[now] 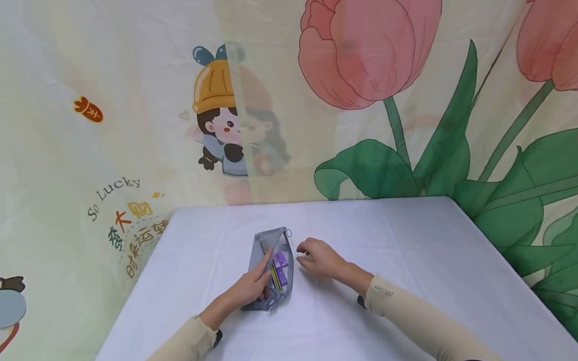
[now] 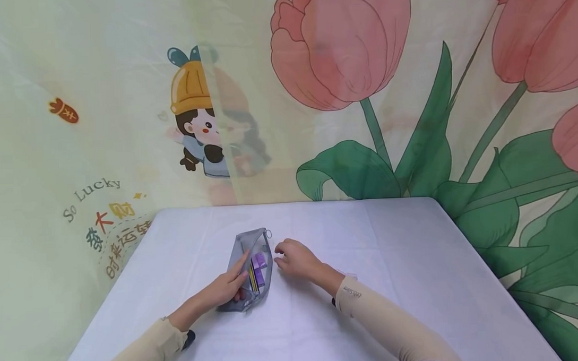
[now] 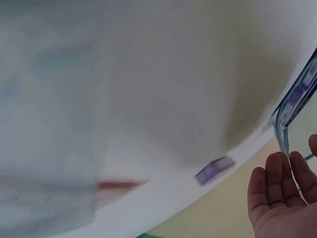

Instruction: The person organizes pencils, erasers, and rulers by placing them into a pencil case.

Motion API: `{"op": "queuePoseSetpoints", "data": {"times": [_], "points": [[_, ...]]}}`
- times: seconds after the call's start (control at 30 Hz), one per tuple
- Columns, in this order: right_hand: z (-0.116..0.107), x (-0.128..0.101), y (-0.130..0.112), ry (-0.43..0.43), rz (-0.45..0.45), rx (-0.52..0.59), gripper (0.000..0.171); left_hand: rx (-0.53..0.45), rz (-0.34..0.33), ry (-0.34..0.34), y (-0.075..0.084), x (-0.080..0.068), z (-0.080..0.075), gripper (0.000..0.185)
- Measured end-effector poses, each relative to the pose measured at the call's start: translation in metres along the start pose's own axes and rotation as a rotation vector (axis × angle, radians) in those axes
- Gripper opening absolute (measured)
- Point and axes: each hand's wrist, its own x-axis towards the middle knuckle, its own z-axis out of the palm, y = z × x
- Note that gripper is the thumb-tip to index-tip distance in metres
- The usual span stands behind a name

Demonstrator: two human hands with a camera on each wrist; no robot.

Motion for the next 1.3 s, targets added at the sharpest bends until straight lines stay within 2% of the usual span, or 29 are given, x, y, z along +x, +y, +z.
{"op": "queuePoseSetpoints", "data": {"times": [0.23,0.37,0.53,0.73,0.87,1.07,1.3], "points": [[-0.025,-0.014,0.026,0.024,0.071,-0.013,0.033,0.023,-0.011,0.0,0.003,0.0,-0.001,0.061],[-0.036,-0.028,0.042,0.045,0.07,-0.064,0.041,0.029,-0.013,0.002,0.002,0.0,0.0,0.061],[-0.043,-0.046,0.061,0.068,0.044,-0.152,0.058,0.039,-0.043,0.014,0.003,0.001,0.001,0.061],[-0.045,-0.062,0.081,0.031,0.092,-0.217,0.08,0.038,-0.043,0.007,0.005,0.001,0.002,0.06],[-0.048,-0.067,0.092,0.048,0.12,-0.234,0.081,0.039,-0.046,0.008,0.006,0.003,0.003,0.06],[-0.055,-0.072,0.105,0.015,0.188,-0.265,0.075,0.041,-0.055,0.011,0.006,0.003,0.003,0.06],[-0.061,-0.077,0.123,0.013,0.25,-0.249,0.072,0.037,-0.061,0.013,0.005,0.006,0.003,0.06]]}}
